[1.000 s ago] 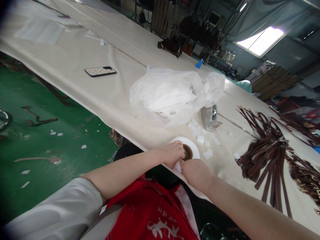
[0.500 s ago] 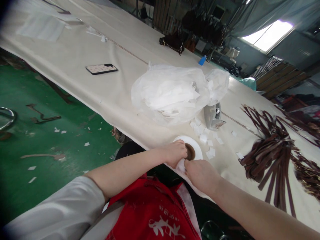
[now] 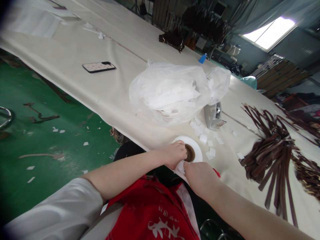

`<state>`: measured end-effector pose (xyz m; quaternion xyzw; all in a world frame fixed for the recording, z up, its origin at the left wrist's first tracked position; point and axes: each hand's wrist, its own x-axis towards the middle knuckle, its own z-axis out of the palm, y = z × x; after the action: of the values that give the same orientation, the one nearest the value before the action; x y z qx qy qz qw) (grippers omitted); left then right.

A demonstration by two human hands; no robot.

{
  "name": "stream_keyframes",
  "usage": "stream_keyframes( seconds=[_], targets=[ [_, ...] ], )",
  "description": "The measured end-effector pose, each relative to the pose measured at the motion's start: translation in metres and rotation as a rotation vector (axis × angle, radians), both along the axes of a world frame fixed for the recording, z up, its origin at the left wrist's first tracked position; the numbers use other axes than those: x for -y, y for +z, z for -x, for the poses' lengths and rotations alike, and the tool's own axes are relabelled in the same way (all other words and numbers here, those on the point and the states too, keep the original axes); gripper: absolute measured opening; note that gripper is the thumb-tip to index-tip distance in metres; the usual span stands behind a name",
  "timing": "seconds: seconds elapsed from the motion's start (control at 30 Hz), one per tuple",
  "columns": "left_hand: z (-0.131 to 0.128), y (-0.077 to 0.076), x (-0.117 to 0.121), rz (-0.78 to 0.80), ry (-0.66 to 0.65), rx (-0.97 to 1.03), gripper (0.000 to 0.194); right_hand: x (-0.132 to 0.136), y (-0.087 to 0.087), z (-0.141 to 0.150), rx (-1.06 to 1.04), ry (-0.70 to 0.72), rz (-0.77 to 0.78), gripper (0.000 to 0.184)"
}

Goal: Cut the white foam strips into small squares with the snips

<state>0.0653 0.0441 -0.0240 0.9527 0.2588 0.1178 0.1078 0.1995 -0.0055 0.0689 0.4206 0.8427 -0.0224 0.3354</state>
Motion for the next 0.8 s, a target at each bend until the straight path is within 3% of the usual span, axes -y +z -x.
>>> stream_keyframes(
  seconds=[0.2, 0.47, 0.8],
  targets=[
    [0.001, 0.001, 0.0, 0.008, -0.001, -0.007, 0.021, -0.004, -0.005, -0.003, -0.023, 0.045, -0.001, 0.017],
    [0.0, 0.003, -0.001, 0.007, 0.004, -0.026, 0.025, 0.009, 0.002, -0.002, 0.041, -0.026, -0.061, 0.018],
    [0.0, -0.003, -0.003, 0.024, -0.014, 0.068, 0.016, -0.003, -0.014, 0.015, 0.011, -0.016, -0.01, 0.019]
  ],
)
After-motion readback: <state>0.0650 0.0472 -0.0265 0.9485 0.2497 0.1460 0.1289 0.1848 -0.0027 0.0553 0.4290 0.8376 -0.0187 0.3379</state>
